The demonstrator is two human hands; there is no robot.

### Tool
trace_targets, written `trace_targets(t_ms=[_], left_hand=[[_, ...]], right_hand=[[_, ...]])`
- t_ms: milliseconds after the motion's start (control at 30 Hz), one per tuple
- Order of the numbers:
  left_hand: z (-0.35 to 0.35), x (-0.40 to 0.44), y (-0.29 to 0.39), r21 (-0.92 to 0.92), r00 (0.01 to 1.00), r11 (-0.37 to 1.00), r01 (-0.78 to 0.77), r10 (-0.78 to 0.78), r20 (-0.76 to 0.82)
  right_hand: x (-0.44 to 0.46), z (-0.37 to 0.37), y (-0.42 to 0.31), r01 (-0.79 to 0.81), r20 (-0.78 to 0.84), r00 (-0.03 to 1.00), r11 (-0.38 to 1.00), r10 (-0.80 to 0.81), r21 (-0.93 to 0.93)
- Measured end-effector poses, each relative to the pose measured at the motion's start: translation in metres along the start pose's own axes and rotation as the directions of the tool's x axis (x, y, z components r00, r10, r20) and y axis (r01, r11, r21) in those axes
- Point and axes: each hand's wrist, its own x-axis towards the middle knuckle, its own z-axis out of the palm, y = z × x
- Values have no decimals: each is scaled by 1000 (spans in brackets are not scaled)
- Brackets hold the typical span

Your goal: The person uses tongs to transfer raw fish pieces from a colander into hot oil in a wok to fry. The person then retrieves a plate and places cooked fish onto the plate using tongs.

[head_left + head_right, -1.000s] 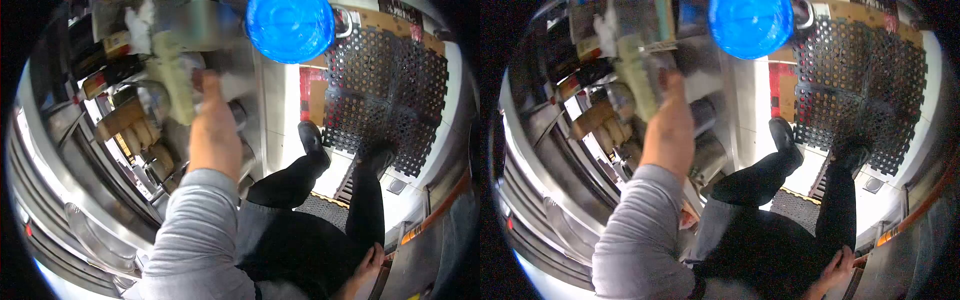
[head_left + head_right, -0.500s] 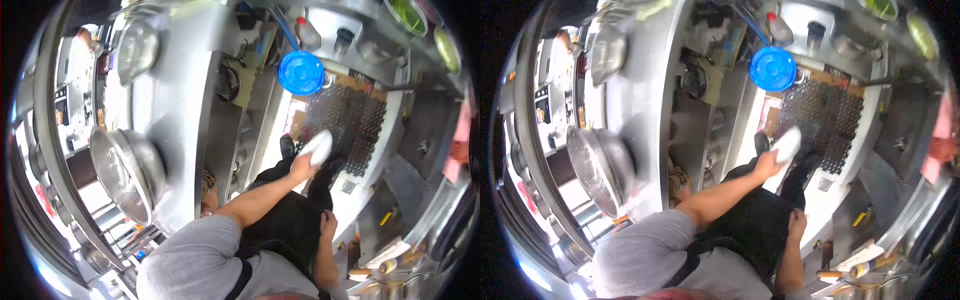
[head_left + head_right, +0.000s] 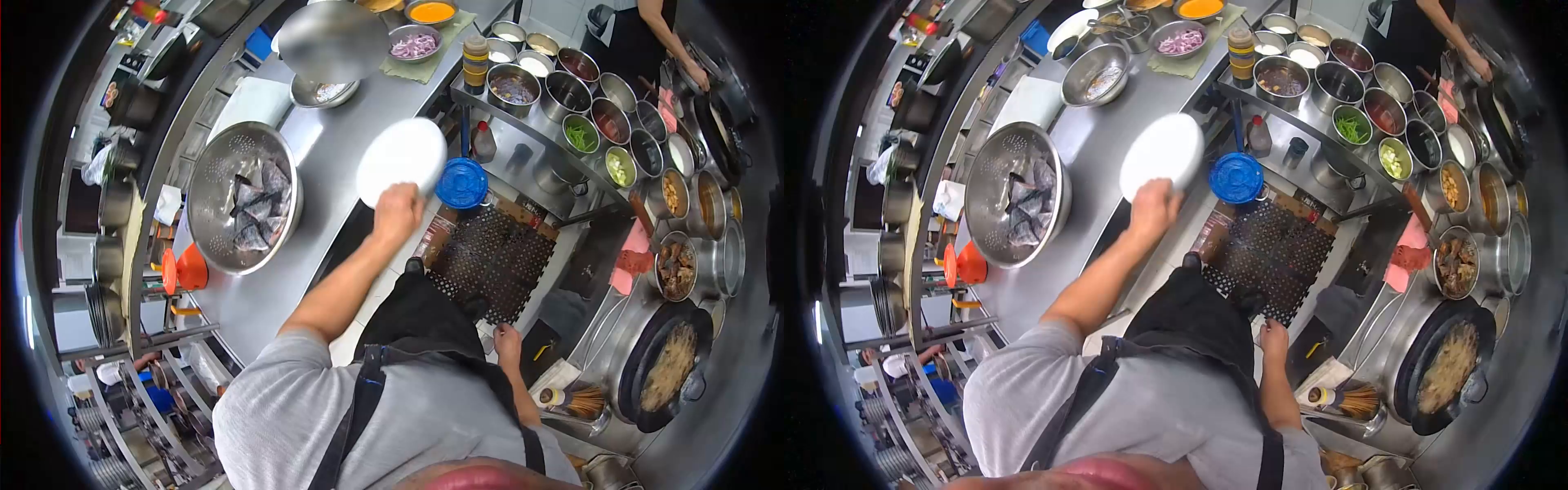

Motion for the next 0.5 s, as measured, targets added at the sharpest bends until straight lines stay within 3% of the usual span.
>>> trace_targets(t_ms=[100, 167, 367, 500], left_hand=[[22, 22, -58, 258, 997, 965, 37, -20, -68], [38, 25, -97, 352, 996, 935, 48, -17, -91], [43, 43, -146, 424, 980, 884, 195, -188, -60], [39, 57, -158, 478, 942, 822, 309, -334, -34]], right_hand=[[10, -24, -16, 95, -24, 995, 995, -96, -39], [13, -42, -32, 117, -54, 992, 993, -115, 35], [26, -66, -19, 40, -97, 995, 999, -37, 35], [30, -62, -8, 30, -169, 984, 993, -49, -118]])
